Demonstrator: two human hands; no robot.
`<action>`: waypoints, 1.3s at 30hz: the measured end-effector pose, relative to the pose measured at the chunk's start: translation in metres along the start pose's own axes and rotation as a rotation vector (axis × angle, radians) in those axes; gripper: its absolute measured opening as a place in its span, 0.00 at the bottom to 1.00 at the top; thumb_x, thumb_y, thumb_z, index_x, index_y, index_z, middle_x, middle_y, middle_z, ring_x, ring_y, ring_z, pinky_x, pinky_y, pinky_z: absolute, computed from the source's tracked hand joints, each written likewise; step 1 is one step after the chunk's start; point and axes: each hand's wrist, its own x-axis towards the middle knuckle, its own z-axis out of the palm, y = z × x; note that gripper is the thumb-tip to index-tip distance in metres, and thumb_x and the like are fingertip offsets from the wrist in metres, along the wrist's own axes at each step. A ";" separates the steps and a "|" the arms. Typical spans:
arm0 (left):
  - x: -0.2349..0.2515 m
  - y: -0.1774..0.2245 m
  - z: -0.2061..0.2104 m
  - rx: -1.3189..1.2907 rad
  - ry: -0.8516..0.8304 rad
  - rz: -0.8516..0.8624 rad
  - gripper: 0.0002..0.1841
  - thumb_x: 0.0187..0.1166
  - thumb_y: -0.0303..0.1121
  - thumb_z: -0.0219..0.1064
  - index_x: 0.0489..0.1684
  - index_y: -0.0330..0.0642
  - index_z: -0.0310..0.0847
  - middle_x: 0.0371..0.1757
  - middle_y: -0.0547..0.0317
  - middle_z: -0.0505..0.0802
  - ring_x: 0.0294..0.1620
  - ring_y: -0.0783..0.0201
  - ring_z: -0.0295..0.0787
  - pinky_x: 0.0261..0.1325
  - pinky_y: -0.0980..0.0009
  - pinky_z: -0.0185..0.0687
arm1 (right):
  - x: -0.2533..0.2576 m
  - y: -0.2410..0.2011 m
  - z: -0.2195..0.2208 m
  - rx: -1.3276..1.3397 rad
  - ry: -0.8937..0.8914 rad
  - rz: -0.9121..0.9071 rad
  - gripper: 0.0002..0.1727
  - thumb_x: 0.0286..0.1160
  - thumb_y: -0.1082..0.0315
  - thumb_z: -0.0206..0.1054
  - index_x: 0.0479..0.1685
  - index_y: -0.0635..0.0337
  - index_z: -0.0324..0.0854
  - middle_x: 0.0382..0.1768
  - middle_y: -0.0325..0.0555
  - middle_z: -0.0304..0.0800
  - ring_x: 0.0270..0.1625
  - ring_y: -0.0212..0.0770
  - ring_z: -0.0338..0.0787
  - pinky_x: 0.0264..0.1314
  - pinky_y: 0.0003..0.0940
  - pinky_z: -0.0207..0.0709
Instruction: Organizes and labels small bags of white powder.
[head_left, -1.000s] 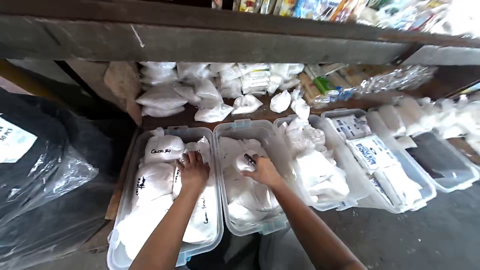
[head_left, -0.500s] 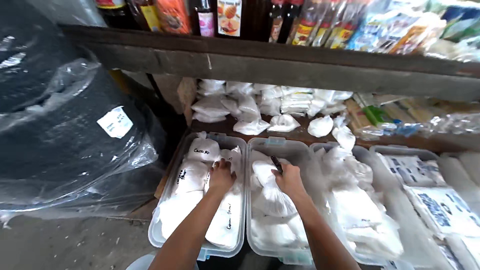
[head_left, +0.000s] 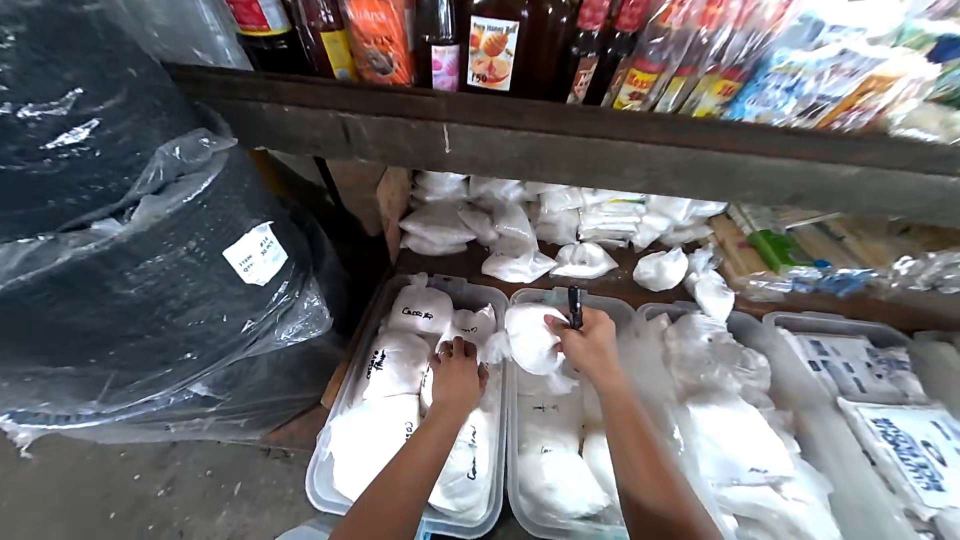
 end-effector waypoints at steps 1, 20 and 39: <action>-0.001 0.000 0.000 -0.003 -0.008 0.001 0.31 0.85 0.50 0.59 0.82 0.39 0.72 0.89 0.38 0.67 0.87 0.35 0.63 0.80 0.33 0.61 | 0.001 -0.005 0.007 0.011 0.013 -0.044 0.12 0.79 0.64 0.70 0.46 0.65 0.89 0.33 0.46 0.90 0.30 0.35 0.89 0.40 0.37 0.87; 0.042 -0.018 -0.012 -0.428 0.275 0.171 0.25 0.91 0.35 0.55 0.82 0.29 0.71 0.86 0.32 0.72 0.86 0.40 0.70 0.87 0.51 0.65 | 0.041 -0.013 0.090 -0.392 -0.265 -0.152 0.23 0.81 0.68 0.63 0.76 0.61 0.79 0.77 0.60 0.78 0.80 0.57 0.78 0.81 0.54 0.71; 0.091 0.016 0.023 0.090 0.224 0.218 0.42 0.94 0.53 0.41 0.91 0.19 0.42 0.92 0.18 0.46 0.94 0.25 0.35 0.92 0.34 0.33 | 0.009 0.127 0.058 -0.060 -0.170 0.284 0.20 0.83 0.62 0.65 0.66 0.66 0.82 0.62 0.63 0.88 0.68 0.58 0.86 0.71 0.58 0.77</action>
